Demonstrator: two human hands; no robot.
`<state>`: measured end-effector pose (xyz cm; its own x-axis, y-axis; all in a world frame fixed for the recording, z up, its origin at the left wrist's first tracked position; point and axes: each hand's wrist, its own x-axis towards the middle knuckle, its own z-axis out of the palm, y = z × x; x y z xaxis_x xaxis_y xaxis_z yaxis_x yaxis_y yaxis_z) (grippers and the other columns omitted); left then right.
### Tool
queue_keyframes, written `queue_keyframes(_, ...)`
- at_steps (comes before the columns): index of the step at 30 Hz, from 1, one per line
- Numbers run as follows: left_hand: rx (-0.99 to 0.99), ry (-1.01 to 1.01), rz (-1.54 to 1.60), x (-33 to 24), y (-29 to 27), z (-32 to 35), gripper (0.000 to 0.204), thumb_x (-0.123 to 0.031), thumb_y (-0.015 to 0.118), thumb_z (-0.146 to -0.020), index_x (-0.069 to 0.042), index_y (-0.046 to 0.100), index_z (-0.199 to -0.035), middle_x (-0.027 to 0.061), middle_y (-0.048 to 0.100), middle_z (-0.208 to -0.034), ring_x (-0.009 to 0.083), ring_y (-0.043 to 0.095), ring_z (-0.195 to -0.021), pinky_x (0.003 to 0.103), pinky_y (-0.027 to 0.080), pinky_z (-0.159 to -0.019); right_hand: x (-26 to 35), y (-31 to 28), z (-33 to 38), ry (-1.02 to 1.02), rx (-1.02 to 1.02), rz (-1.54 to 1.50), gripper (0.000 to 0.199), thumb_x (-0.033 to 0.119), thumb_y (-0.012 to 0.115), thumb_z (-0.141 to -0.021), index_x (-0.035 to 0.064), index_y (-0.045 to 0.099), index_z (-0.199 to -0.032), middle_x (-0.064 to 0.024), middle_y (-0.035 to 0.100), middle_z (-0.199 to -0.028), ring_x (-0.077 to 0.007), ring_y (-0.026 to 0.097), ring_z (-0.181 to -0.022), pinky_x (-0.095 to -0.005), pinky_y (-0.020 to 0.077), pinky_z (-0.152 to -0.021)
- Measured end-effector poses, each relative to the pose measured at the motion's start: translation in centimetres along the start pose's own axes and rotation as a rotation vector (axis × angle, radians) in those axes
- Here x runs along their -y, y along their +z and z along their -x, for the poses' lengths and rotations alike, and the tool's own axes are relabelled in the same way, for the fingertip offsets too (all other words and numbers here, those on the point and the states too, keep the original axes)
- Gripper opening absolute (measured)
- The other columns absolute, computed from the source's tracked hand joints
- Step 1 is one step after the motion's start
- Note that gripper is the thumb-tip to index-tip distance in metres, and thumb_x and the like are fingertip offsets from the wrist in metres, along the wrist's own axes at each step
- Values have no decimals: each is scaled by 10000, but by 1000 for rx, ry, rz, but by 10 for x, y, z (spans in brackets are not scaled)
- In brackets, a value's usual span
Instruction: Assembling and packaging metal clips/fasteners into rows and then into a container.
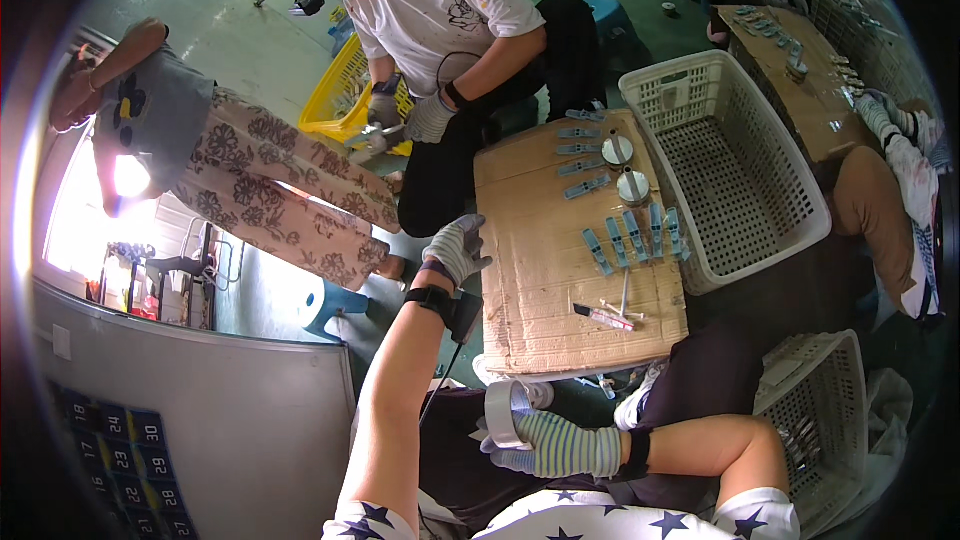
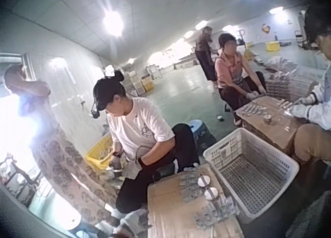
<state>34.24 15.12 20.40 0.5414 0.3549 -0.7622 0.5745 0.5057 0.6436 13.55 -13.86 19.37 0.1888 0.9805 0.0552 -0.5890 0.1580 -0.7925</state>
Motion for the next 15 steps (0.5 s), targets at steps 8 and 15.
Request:
queue_keyframes(8,24,11,22,-7,10,7,228,-242,610,-840,-136,613,-1041,29,602,-1061,277,516,-1040,579,323,-984,58,4,4,-182,-123,305,299,183,663,-836,38,545,-1069,-87,636,-926,-231,627,-883,-339,507,-782)
queue_keyframes(15,38,-35,143,-14,3,-1,216,-193,637,-822,-131,601,-1025,20,556,-1008,270,511,-1012,562,398,-920,74,4,3,-83,-90,155,333,144,667,-831,46,525,-1116,-55,615,-1010,-192,597,-978,-305,497,-836)
